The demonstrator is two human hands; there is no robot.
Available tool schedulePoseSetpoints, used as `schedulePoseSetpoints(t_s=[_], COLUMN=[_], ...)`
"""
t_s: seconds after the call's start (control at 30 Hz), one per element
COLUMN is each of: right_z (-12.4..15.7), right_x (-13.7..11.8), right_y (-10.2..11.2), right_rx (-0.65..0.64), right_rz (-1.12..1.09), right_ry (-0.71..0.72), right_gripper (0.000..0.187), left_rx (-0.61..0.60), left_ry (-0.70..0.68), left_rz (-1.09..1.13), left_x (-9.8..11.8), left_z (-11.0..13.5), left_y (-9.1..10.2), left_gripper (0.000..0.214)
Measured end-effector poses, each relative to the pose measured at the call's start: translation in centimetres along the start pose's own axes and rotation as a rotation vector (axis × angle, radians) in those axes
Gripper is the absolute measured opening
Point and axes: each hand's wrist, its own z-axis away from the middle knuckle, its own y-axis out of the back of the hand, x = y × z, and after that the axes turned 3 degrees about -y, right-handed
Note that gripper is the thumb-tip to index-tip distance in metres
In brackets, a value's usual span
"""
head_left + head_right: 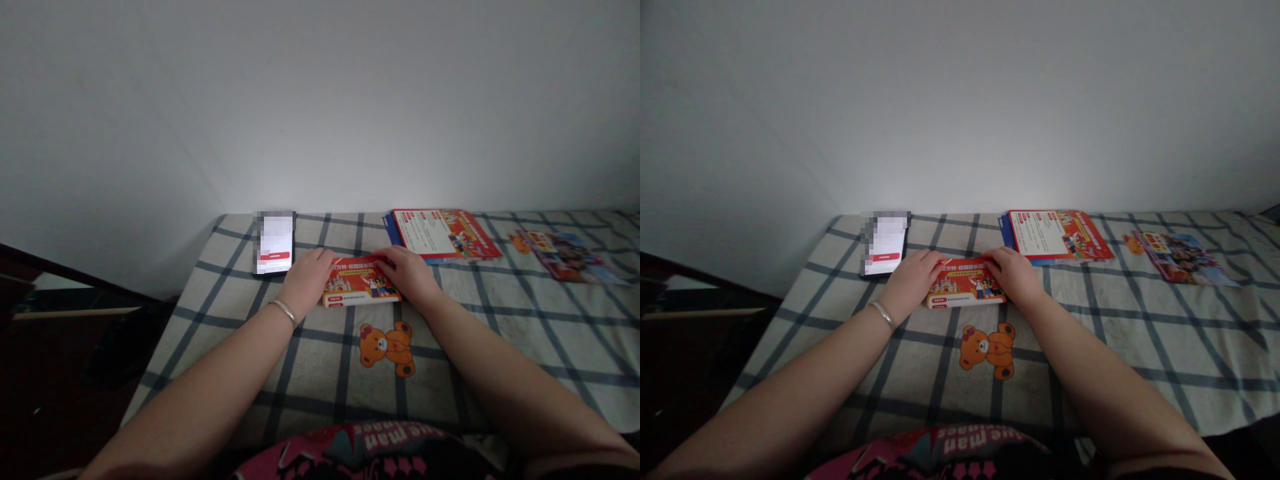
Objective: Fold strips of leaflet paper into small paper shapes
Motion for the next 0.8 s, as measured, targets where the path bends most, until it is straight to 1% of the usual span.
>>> schedulePoseSetpoints(t_s=[0.07,0.17,0.4,0.6,0.7,0.8], right_z=[-0.1,-0.3,-0.3,-0.1,0.0,0.0], right_x=[0.1,0.1,-0.1,-0.2,-0.4,-0.7], right_y=[0.0,0.0,0.0,-0.3,-0.1,0.2], right_rx=[-0.006,-0.006,-0.02,0.002,0.015,-0.006], right_rz=[0.032,0.048,0.16,0.211,0.273,0.34], right_ry=[0.009,0.013,-0.008,0.019,0.059,0.154], right_gripper=[0.02,0.019,0.022,0.024,0.027,0.032], left_rx=[-0.013,-0.027,-0.041,-0.07,-0.055,-0.031], left_ry=[-0.034,-0.061,-0.04,-0.002,-0.007,-0.011], left_rz=[-0.064,-0.091,-0.255,-0.27,-0.279,-0.304], left_x=[-0.1,-0.2,0.2,0.5,0.7,1.1], left_z=[-0.1,-0.2,-0.4,-0.4,-0.2,-0.2], left_y=[-0.1,-0.1,0.5,0.6,0.8,1.1], left_gripper=[0.012,0.015,0.014,0.014,0.012,0.013])
